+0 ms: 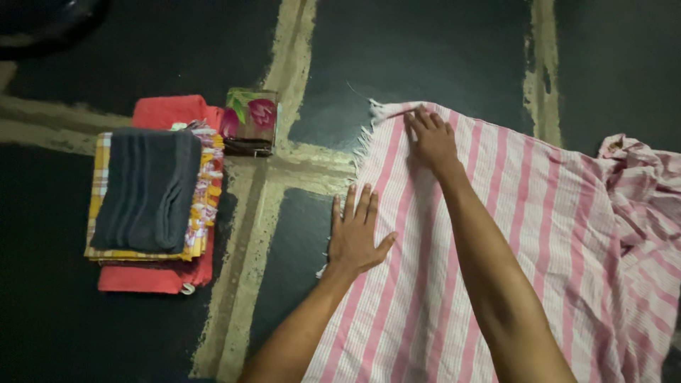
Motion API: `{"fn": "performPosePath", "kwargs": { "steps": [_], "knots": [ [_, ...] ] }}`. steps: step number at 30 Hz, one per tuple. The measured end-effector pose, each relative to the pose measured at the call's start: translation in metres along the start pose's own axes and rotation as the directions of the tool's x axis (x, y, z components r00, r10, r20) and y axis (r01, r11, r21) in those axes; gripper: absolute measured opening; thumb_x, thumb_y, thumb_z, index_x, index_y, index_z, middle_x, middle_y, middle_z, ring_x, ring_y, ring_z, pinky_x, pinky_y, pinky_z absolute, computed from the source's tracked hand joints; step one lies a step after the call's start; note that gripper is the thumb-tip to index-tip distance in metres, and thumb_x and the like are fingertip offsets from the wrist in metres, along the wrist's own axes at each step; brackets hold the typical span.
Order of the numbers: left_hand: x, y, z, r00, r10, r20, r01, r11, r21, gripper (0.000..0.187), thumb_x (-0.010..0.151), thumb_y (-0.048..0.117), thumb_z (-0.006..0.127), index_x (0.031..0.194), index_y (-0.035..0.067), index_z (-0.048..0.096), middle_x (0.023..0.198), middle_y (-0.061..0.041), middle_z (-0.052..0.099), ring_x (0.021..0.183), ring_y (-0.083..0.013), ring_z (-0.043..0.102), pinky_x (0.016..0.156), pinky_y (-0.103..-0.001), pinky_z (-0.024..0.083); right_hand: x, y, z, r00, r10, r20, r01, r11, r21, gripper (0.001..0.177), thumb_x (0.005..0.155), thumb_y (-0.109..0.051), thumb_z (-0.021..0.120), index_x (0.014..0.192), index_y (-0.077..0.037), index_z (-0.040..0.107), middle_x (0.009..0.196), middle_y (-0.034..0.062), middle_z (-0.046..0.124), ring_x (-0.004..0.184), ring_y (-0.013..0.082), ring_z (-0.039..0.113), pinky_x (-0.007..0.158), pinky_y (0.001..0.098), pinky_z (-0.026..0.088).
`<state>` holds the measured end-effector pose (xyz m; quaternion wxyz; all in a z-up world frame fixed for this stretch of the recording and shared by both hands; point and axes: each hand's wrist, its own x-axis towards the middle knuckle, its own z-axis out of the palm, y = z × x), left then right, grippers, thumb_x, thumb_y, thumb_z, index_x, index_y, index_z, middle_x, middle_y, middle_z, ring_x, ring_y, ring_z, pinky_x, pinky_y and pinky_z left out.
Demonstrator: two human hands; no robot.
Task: The person folds a small floral-patterned textile into a compact square and places it on a stack. Then they unfold a larger pink-and-white striped cloth, smooth it out, and begin folding it. The person works by hand on a dark tiled floor with other folded textiles nearby.
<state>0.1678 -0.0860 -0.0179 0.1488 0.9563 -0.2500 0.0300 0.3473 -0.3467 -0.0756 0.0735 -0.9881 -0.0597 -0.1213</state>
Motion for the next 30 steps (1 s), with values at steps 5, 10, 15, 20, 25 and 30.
{"fn": "performPosePath", "kwargs": {
  "steps": [5, 10, 15, 20, 25, 30],
  "knots": [
    [-0.001, -0.002, 0.001, 0.999, -0.021, 0.037, 0.021, 1.000, -0.003, 0.094, 0.092, 0.065, 0.046, 0.159, 0.001, 0.026, 0.169, -0.015, 0.019, 0.156, -0.0384, 0.009, 0.123, -0.060, 0.003, 0.019, -0.005, 0.007, 0.989, -0.002, -0.150, 0.016, 0.996, 0.093, 0.059, 0.096, -0.020, 0.060, 0.154, -0.012, 0.050, 0.160, 0.0201, 0.039, 0.144, 0.0461, 0.036, 0.115, 0.0632, 0.031],
    [0.001, 0.000, 0.004, 0.999, 0.019, -0.044, -0.020, 1.000, -0.011, 0.093, 0.094, 0.066, 0.047, 0.158, 0.000, 0.028, 0.169, -0.018, 0.020, 0.156, -0.0404, 0.010, 0.122, -0.062, 0.004, -0.010, -0.021, -0.008, 0.993, 0.115, -0.034, -0.110, 0.985, 0.136, 0.053, 0.096, -0.029, 0.058, 0.145, -0.012, 0.054, 0.157, 0.0115, 0.047, 0.147, 0.0357, 0.041, 0.120, 0.0588, 0.029],
    [-0.003, -0.002, 0.004, 1.000, 0.013, -0.022, -0.013, 1.000, -0.004, 0.094, 0.093, 0.064, 0.048, 0.159, 0.000, 0.029, 0.169, -0.017, 0.021, 0.157, -0.0402, 0.011, 0.124, -0.061, 0.005, -0.019, -0.046, -0.027, 0.990, 0.066, -0.126, -0.054, 0.994, 0.100, 0.053, 0.089, -0.035, 0.064, 0.135, -0.008, 0.064, 0.141, 0.0183, 0.056, 0.132, 0.0421, 0.046, 0.107, 0.0609, 0.033],
    [-0.002, -0.001, 0.004, 0.999, 0.019, -0.039, -0.020, 1.000, -0.018, 0.094, 0.093, 0.063, 0.049, 0.158, 0.000, 0.029, 0.169, -0.017, 0.021, 0.156, -0.0407, 0.011, 0.123, -0.061, 0.005, 0.006, -0.042, -0.035, 0.993, 0.042, -0.107, -0.023, 0.985, 0.174, 0.027, 0.089, -0.027, 0.068, 0.110, -0.011, 0.075, 0.119, 0.0156, 0.066, 0.117, 0.0368, 0.060, 0.104, 0.0515, 0.046],
    [-0.001, -0.004, 0.001, 1.000, 0.010, -0.007, -0.010, 1.000, -0.020, 0.094, 0.093, 0.064, 0.050, 0.159, 0.000, 0.028, 0.169, -0.017, 0.021, 0.157, -0.0402, 0.011, 0.124, -0.061, 0.004, 0.050, -0.014, -0.014, 0.995, 0.076, -0.060, -0.058, 0.965, 0.257, 0.026, 0.087, -0.016, 0.069, 0.112, -0.013, 0.076, 0.121, 0.0138, 0.069, 0.113, 0.0363, 0.064, 0.101, 0.0459, 0.052],
    [-0.001, -0.001, 0.004, 1.000, 0.013, -0.015, -0.013, 1.000, -0.012, 0.096, 0.092, 0.064, 0.049, 0.159, 0.000, 0.028, 0.169, -0.017, 0.020, 0.157, -0.0401, 0.011, 0.123, -0.061, 0.005, 0.062, -0.002, 0.032, 0.945, -0.214, -0.247, 0.216, 0.976, -0.019, 0.046, 0.080, -0.020, 0.069, 0.125, -0.012, 0.072, 0.131, 0.0177, 0.065, 0.119, 0.0423, 0.056, 0.099, 0.0644, 0.045]
  ]
}}
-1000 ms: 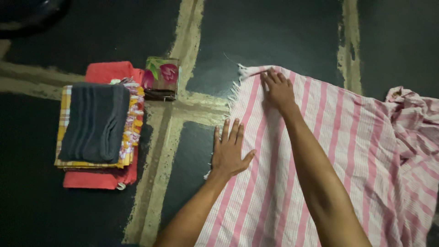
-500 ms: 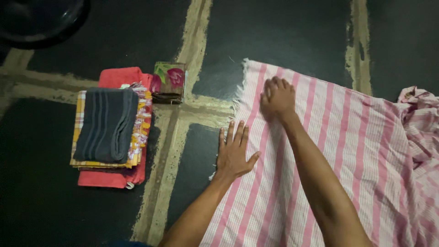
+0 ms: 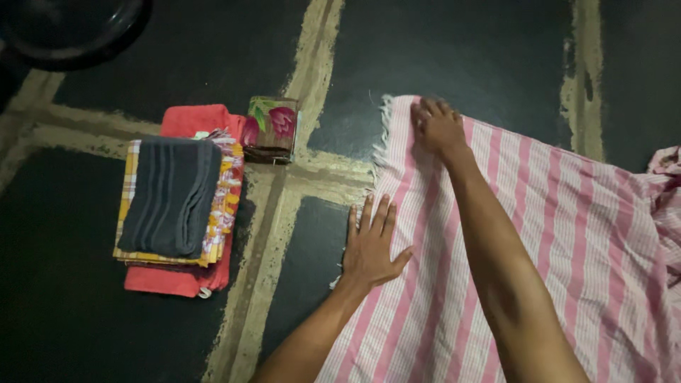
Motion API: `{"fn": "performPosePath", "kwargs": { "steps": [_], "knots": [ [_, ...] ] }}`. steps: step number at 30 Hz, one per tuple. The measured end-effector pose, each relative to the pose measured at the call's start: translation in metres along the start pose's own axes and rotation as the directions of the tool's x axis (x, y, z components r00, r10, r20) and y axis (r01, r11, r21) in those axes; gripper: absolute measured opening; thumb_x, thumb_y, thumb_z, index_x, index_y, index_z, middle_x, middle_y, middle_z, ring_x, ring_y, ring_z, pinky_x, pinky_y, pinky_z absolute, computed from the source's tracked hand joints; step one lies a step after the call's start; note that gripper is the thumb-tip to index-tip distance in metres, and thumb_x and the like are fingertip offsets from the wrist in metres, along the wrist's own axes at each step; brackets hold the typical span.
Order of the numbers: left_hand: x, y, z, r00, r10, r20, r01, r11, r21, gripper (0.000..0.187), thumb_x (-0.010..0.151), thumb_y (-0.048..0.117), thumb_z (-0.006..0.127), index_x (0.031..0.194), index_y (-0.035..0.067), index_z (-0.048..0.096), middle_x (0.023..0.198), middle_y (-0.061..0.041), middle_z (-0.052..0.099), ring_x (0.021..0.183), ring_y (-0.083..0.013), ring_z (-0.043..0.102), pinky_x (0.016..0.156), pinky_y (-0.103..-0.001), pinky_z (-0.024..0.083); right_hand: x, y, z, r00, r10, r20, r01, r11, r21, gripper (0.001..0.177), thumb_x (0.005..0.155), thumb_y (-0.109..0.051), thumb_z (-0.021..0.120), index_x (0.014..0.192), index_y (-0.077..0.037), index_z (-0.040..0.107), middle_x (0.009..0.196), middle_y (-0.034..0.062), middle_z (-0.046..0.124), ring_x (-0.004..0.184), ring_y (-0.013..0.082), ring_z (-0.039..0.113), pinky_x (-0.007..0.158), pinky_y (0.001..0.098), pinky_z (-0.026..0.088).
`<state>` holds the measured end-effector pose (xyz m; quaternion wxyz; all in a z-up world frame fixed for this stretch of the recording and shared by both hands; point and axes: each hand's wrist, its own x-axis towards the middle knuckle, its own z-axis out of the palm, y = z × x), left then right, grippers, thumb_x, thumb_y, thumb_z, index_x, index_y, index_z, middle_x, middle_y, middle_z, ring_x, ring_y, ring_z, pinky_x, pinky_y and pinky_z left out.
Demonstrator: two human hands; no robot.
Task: The person folds a small floral-patterned textile into a compact square and places it on a stack. Then they unfold a larger pink-and-white striped cloth, smooth it out, and begin folding it. The person works by hand on a dark tiled floor with other folded textiles nearby.
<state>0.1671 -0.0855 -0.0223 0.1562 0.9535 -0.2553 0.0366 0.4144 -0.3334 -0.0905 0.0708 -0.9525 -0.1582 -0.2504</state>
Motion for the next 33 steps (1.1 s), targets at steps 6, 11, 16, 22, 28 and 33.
{"fn": "performPosePath", "kwargs": {
  "steps": [6, 11, 16, 22, 28, 33],
  "knots": [
    [-0.001, -0.002, 0.002, 1.000, 0.004, -0.014, -0.003, 1.000, 0.031, 0.094, 0.094, 0.066, 0.046, 0.159, 0.001, 0.027, 0.170, -0.016, 0.019, 0.157, -0.0396, 0.010, 0.123, -0.062, 0.005, -0.015, -0.024, -0.015, 0.985, 0.166, 0.047, -0.170, 0.980, 0.106, 0.038, 0.087, -0.024, 0.066, 0.122, -0.008, 0.067, 0.132, 0.0183, 0.062, 0.125, 0.0410, 0.055, 0.102, 0.0548, 0.044],
    [0.000, -0.002, 0.005, 1.000, 0.001, -0.008, -0.001, 1.000, 0.016, 0.095, 0.094, 0.067, 0.045, 0.160, 0.001, 0.025, 0.170, -0.016, 0.018, 0.157, -0.0390, 0.009, 0.123, -0.061, 0.005, -0.012, -0.051, -0.040, 0.977, 0.212, 0.018, -0.212, 0.973, 0.086, 0.028, 0.089, -0.030, 0.069, 0.106, -0.007, 0.069, 0.116, 0.0175, 0.061, 0.110, 0.0392, 0.056, 0.093, 0.0546, 0.046],
    [0.001, -0.002, 0.004, 1.000, -0.009, 0.010, 0.009, 1.000, 0.014, 0.097, 0.092, 0.067, 0.046, 0.161, 0.001, 0.024, 0.170, -0.016, 0.019, 0.157, -0.0393, 0.009, 0.124, -0.061, 0.005, 0.014, -0.046, -0.021, 0.961, 0.172, 0.216, -0.208, 0.965, 0.159, 0.038, 0.100, -0.037, 0.059, 0.127, -0.010, 0.066, 0.136, 0.0172, 0.059, 0.130, 0.0447, 0.051, 0.112, 0.0585, 0.036],
    [0.000, -0.002, 0.002, 0.999, -0.011, 0.049, 0.009, 0.999, 0.045, 0.097, 0.092, 0.068, 0.045, 0.160, 0.002, 0.024, 0.169, -0.015, 0.018, 0.156, -0.0377, 0.009, 0.123, -0.062, 0.004, -0.005, -0.055, -0.030, 0.963, 0.244, 0.117, -0.261, 0.952, 0.163, 0.056, 0.101, -0.035, 0.053, 0.150, -0.008, 0.050, 0.161, 0.0236, 0.036, 0.147, 0.0486, 0.030, 0.117, 0.0619, 0.018],
    [0.003, 0.003, -0.002, 0.998, -0.034, 0.058, 0.029, 0.996, 0.088, 0.092, 0.091, 0.067, 0.048, 0.159, 0.008, 0.025, 0.169, -0.013, 0.017, 0.156, -0.0380, 0.008, 0.121, -0.064, 0.006, -0.130, -0.115, -0.125, 0.940, 0.339, 0.039, -0.336, 0.903, 0.266, 0.055, 0.099, -0.027, 0.060, 0.148, -0.005, 0.051, 0.157, 0.0196, 0.046, 0.147, 0.0409, 0.039, 0.124, 0.0543, 0.028],
    [0.000, -0.002, 0.004, 0.992, -0.044, 0.116, 0.039, 0.998, 0.044, 0.082, 0.090, 0.059, 0.055, 0.161, 0.026, 0.029, 0.169, -0.014, 0.017, 0.155, -0.0405, 0.009, 0.121, -0.065, 0.006, -0.256, -0.141, -0.213, 0.898, 0.397, 0.189, -0.407, 0.913, 0.018, 0.067, 0.097, -0.039, 0.055, 0.153, -0.004, 0.042, 0.162, 0.0197, 0.038, 0.150, 0.0403, 0.033, 0.122, 0.0579, 0.020]
  ]
}}
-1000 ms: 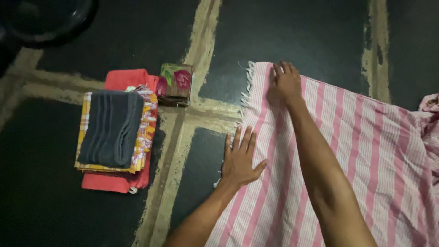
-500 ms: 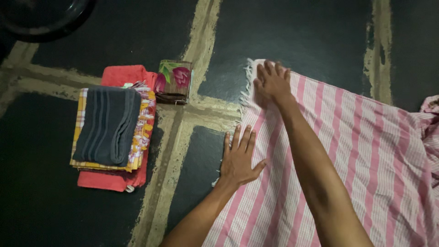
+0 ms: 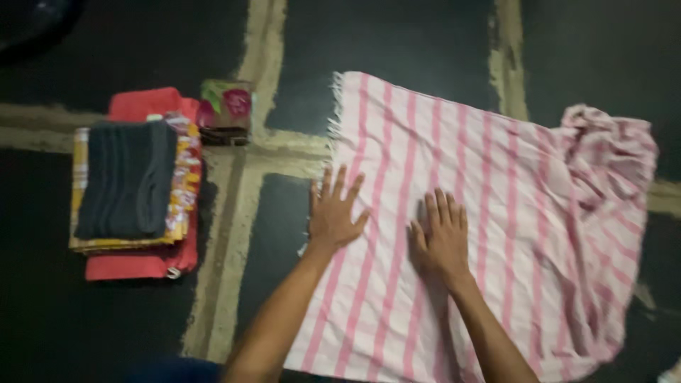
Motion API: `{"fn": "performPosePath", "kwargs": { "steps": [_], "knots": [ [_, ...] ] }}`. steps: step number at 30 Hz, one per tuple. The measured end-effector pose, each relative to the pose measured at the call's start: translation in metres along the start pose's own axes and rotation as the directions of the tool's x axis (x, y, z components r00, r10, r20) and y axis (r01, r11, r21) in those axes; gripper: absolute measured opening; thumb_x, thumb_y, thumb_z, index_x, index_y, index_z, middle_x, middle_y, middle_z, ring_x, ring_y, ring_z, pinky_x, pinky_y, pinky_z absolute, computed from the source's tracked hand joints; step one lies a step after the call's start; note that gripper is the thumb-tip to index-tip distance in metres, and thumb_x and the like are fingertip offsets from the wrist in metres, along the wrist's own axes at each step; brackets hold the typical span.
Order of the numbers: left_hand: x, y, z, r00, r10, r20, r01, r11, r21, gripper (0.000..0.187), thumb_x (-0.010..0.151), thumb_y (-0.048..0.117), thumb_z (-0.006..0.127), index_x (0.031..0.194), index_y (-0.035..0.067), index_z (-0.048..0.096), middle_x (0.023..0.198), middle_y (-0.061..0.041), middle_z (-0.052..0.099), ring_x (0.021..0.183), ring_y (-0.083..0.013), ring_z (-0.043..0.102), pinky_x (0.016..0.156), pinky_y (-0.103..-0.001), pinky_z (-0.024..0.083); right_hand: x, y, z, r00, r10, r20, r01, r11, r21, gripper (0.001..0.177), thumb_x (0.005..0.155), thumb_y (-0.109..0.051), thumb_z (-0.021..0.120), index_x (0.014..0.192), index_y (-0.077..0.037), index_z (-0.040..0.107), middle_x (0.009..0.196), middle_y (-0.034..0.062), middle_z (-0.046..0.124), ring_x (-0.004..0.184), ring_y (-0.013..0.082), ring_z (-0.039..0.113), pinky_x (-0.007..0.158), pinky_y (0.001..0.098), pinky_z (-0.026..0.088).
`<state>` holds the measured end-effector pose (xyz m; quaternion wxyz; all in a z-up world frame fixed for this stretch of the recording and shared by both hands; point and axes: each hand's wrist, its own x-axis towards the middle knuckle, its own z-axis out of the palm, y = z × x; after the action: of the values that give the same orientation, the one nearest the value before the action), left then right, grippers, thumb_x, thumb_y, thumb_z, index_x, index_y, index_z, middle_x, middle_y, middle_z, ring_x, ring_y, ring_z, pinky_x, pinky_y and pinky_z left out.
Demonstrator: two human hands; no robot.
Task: The person folds a small floral-patterned textile into a compact square and places it on a stack. Then they unfold a larger pink-and-white striped cloth, smooth it out, and begin folding it. The person works by hand on a dark tiled floor with other folded textiles nearby.
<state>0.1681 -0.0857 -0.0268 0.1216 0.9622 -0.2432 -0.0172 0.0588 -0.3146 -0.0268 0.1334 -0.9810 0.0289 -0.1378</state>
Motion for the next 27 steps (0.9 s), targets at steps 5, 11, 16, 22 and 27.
{"fn": "performPosePath", "kwargs": {
  "steps": [5, 11, 16, 22, 27],
  "knots": [
    [-0.002, 0.001, -0.003, 0.989, 0.077, -0.129, -0.073, 0.997, 0.030, 0.080, 0.092, 0.059, 0.055, 0.160, 0.021, 0.034, 0.168, -0.016, 0.022, 0.154, -0.0430, 0.013, 0.121, -0.067, 0.006, -0.078, 0.014, -0.024, 0.998, 0.042, 0.043, -0.040, 0.999, -0.034, 0.074, 0.097, -0.047, 0.051, 0.159, -0.008, 0.036, 0.164, 0.0201, 0.033, 0.152, 0.0420, 0.027, 0.122, 0.0600, 0.013],
    [0.013, 0.019, -0.028, 0.997, 0.074, 0.005, -0.074, 0.976, 0.205, 0.075, 0.092, 0.053, 0.054, 0.149, 0.004, 0.048, 0.161, -0.023, 0.034, 0.152, -0.0466, 0.021, 0.121, -0.066, 0.006, -0.072, 0.008, -0.015, 0.997, 0.073, 0.041, -0.069, 0.993, -0.093, 0.080, 0.094, -0.055, 0.051, 0.159, -0.011, 0.036, 0.166, 0.0159, 0.030, 0.154, 0.0373, 0.023, 0.124, 0.0622, 0.009],
    [0.069, 0.060, -0.021, 0.982, 0.184, -0.035, -0.174, 0.965, 0.198, 0.066, 0.097, 0.049, 0.052, 0.147, 0.006, 0.053, 0.158, -0.019, 0.042, 0.152, -0.0418, 0.029, 0.125, -0.066, 0.010, -0.055, 0.001, -0.017, 0.982, 0.111, 0.154, -0.117, 0.993, 0.032, 0.083, 0.091, -0.058, 0.054, 0.156, -0.011, 0.035, 0.165, 0.0167, 0.028, 0.152, 0.0392, 0.020, 0.119, 0.0641, 0.005],
    [0.177, 0.152, 0.027, 0.946, 0.305, 0.110, -0.310, 0.950, 0.028, 0.074, 0.100, 0.054, 0.042, 0.159, 0.012, 0.031, 0.167, -0.011, 0.025, 0.152, -0.0361, 0.019, 0.119, -0.065, 0.010, -0.043, 0.019, -0.019, 0.954, 0.296, 0.055, -0.301, 0.943, 0.143, 0.077, 0.098, -0.051, 0.052, 0.160, -0.008, 0.035, 0.169, 0.0175, 0.027, 0.155, 0.0407, 0.020, 0.125, 0.0625, 0.005],
    [0.228, 0.225, 0.052, 0.927, 0.265, 0.265, -0.278, 0.960, 0.013, 0.077, 0.098, 0.063, 0.034, 0.164, 0.026, 0.018, 0.171, -0.001, 0.012, 0.157, -0.0339, 0.006, 0.122, -0.068, 0.003, -0.041, 0.017, -0.009, 0.926, 0.374, 0.056, -0.378, 0.922, 0.082, 0.079, 0.092, -0.052, 0.057, 0.155, -0.008, 0.037, 0.165, 0.0194, 0.027, 0.153, 0.0443, 0.016, 0.119, 0.0676, 0.002]
  ]
}}
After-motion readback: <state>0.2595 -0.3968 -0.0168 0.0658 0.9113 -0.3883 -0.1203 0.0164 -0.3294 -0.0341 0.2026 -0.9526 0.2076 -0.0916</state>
